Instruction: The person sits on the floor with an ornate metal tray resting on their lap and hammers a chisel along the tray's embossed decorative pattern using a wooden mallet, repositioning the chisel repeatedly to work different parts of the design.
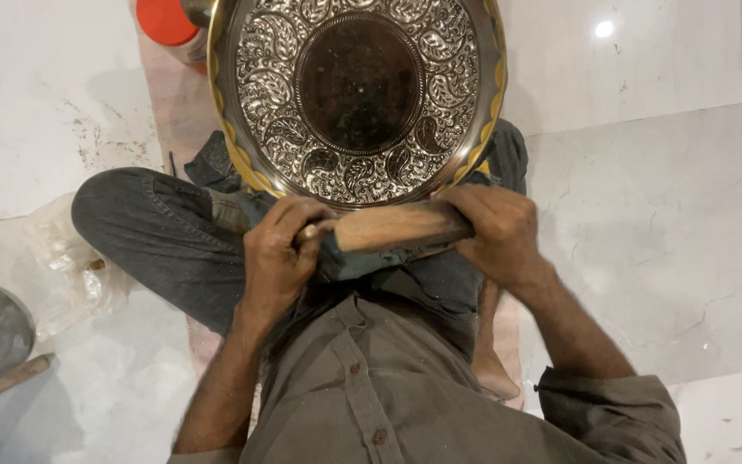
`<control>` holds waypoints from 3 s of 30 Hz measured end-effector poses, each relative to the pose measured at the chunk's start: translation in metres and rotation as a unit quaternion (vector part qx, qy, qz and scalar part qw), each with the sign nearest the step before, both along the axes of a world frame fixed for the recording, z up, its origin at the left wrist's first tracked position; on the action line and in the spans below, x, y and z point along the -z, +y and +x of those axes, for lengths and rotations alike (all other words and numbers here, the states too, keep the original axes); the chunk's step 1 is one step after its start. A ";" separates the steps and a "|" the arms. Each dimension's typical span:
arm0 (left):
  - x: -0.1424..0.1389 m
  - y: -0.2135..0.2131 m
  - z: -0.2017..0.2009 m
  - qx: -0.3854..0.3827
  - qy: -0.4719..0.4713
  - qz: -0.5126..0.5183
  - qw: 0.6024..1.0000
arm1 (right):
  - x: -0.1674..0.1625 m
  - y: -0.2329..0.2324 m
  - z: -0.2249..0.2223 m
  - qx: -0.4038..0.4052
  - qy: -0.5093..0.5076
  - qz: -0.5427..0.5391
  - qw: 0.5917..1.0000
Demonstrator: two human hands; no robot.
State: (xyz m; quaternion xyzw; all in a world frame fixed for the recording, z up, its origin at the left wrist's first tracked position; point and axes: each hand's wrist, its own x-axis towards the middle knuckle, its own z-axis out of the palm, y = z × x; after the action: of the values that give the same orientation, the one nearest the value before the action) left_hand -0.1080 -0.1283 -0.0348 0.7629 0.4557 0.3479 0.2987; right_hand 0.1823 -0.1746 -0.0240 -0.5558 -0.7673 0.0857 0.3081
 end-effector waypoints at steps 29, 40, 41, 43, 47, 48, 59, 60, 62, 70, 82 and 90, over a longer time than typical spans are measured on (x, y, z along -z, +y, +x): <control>0.002 0.007 0.005 -0.210 -0.005 -0.048 0.976 | 0.007 0.033 0.025 0.117 0.227 -0.191 0.948; -0.043 0.029 -0.034 -0.103 0.175 -0.136 0.970 | -0.004 0.021 0.038 0.106 0.226 -0.219 0.943; -0.049 0.033 -0.040 -0.088 0.182 -0.142 0.969 | -0.005 0.018 0.041 0.096 0.238 -0.216 0.942; -0.059 0.044 -0.048 -0.058 0.196 -0.151 0.967 | -0.002 0.013 0.047 0.116 0.253 -0.203 0.939; -0.074 0.050 -0.050 -0.166 0.220 -0.209 0.938 | 0.005 0.004 0.058 0.236 0.295 -0.208 0.902; -0.079 0.051 -0.050 -0.151 0.198 -0.169 0.953 | 0.005 0.003 0.060 0.264 0.312 -0.216 0.886; -0.103 0.102 0.024 0.037 -0.024 -0.029 0.999 | -0.059 0.004 0.048 0.184 0.312 -0.074 0.929; -0.097 0.114 0.034 0.045 -0.067 -0.072 0.994 | -0.061 0.007 0.046 0.174 0.280 -0.051 0.943; -0.084 0.134 0.051 0.058 -0.140 -0.137 0.979 | -0.065 0.012 0.046 0.177 0.134 -0.062 0.973; -0.033 0.169 0.083 0.105 -0.261 -0.079 0.956 | -0.083 0.030 0.057 0.168 -0.085 -0.027 0.982; -0.005 0.164 0.098 0.042 -0.192 0.033 0.980 | -0.115 0.083 0.063 0.082 -0.162 0.036 0.983; 0.008 0.163 0.106 0.002 -0.196 0.055 0.979 | -0.131 0.101 0.065 0.034 -0.229 0.062 0.971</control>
State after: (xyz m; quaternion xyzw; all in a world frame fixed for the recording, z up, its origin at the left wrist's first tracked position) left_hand -0.0023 0.0347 -0.0425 0.6963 0.3668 0.5145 0.3404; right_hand 0.2469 -0.0739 0.1071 -0.5666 -0.8018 -0.1021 0.1604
